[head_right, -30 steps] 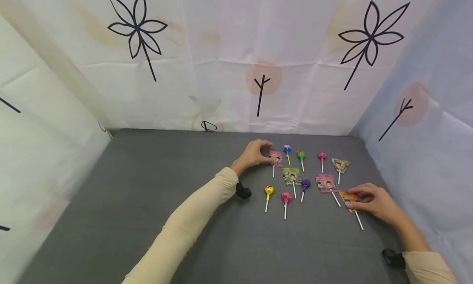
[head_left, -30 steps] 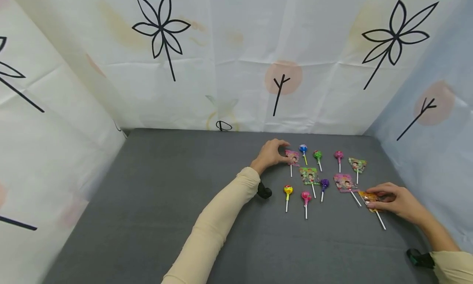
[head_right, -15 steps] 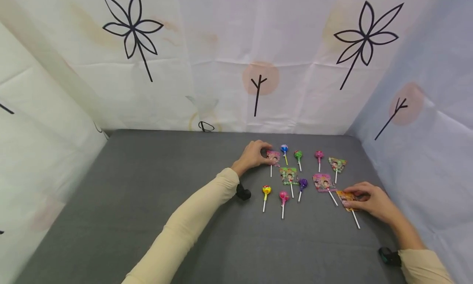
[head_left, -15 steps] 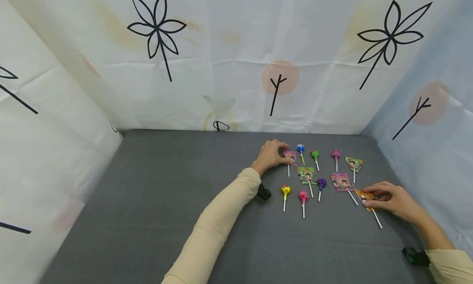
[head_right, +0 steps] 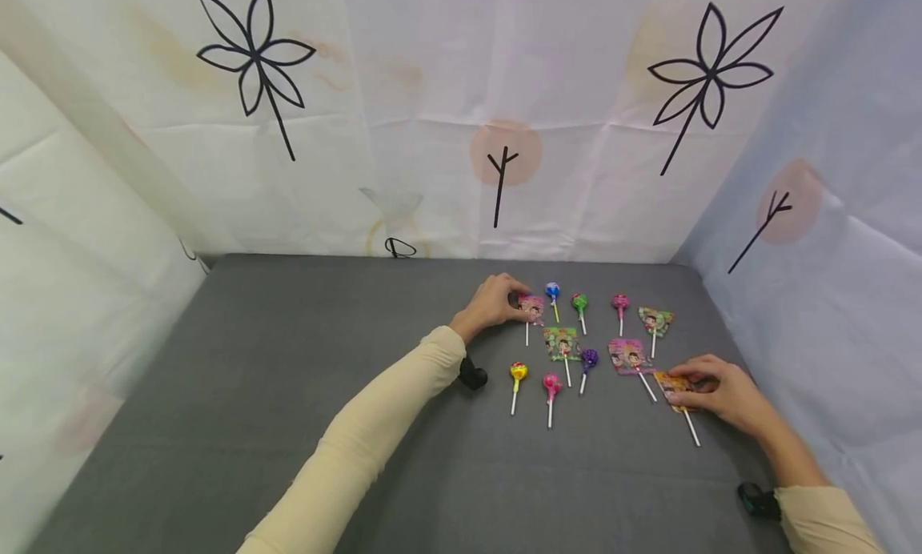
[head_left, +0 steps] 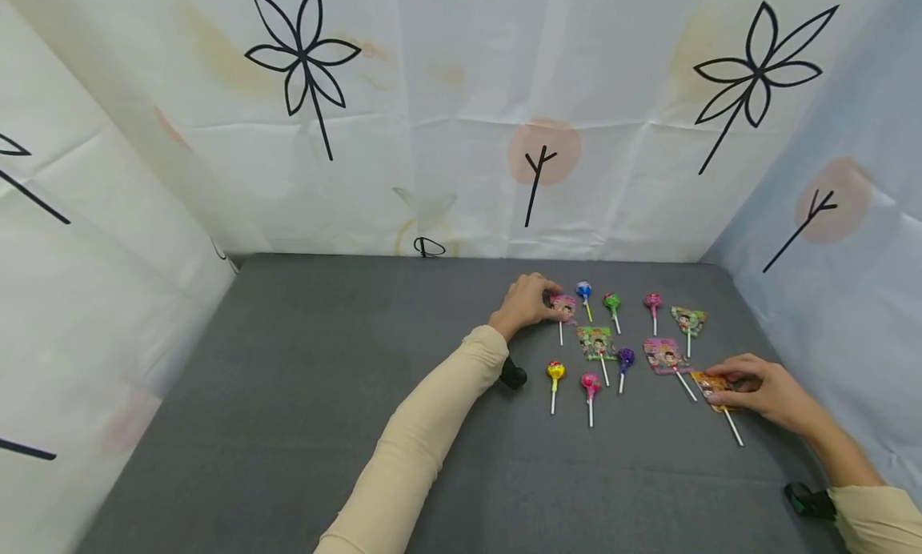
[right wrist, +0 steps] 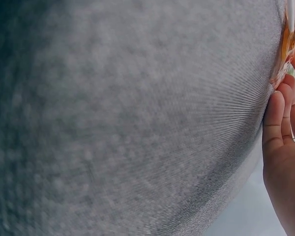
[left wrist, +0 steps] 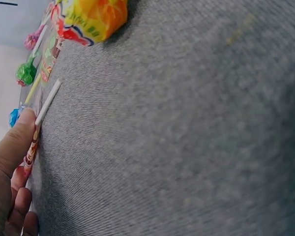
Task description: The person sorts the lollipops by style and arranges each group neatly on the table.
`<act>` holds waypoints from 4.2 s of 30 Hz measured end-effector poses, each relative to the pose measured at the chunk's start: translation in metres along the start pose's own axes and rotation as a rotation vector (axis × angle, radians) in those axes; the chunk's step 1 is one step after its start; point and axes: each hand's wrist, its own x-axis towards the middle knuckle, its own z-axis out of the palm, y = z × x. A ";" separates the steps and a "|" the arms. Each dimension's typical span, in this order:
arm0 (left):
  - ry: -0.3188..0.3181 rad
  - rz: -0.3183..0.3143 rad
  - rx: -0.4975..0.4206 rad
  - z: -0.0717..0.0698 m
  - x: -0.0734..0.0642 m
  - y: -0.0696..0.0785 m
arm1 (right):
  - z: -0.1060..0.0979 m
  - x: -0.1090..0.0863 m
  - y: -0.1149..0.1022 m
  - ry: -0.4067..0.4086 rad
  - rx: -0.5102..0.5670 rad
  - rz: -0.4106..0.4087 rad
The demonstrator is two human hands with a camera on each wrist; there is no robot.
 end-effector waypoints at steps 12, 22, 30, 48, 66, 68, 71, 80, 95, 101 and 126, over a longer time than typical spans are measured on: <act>0.016 0.067 -0.113 0.001 0.007 -0.006 | -0.001 -0.001 0.001 -0.015 -0.028 0.019; 0.039 0.089 -0.236 -0.001 0.005 -0.013 | 0.000 -0.002 -0.001 -0.023 -0.027 0.035; 0.087 0.075 -0.441 -0.003 0.001 -0.019 | 0.001 -0.001 -0.001 -0.024 -0.016 0.032; 0.104 0.057 -0.657 -0.019 -0.003 -0.024 | 0.002 -0.002 0.002 -0.007 -0.019 0.035; 0.026 0.154 -0.748 -0.055 -0.033 -0.054 | 0.003 -0.002 -0.003 -0.026 -0.059 0.068; 0.032 0.156 -0.761 -0.059 -0.038 -0.060 | 0.003 -0.002 -0.003 -0.026 -0.066 0.065; 0.049 0.144 -0.813 -0.066 -0.048 -0.068 | 0.003 -0.002 -0.003 -0.025 -0.061 0.058; 0.073 0.075 -0.914 -0.084 -0.071 -0.087 | 0.003 -0.003 0.000 -0.010 -0.030 0.036; 0.038 -0.008 -0.880 -0.113 -0.107 -0.133 | 0.002 -0.005 -0.003 -0.011 -0.068 0.064; 0.048 -0.073 -0.819 -0.132 -0.125 -0.162 | 0.003 -0.003 0.001 -0.019 -0.055 0.052; 0.006 -0.153 -0.589 -0.154 -0.174 -0.231 | 0.000 -0.001 -0.003 -0.067 -0.031 0.106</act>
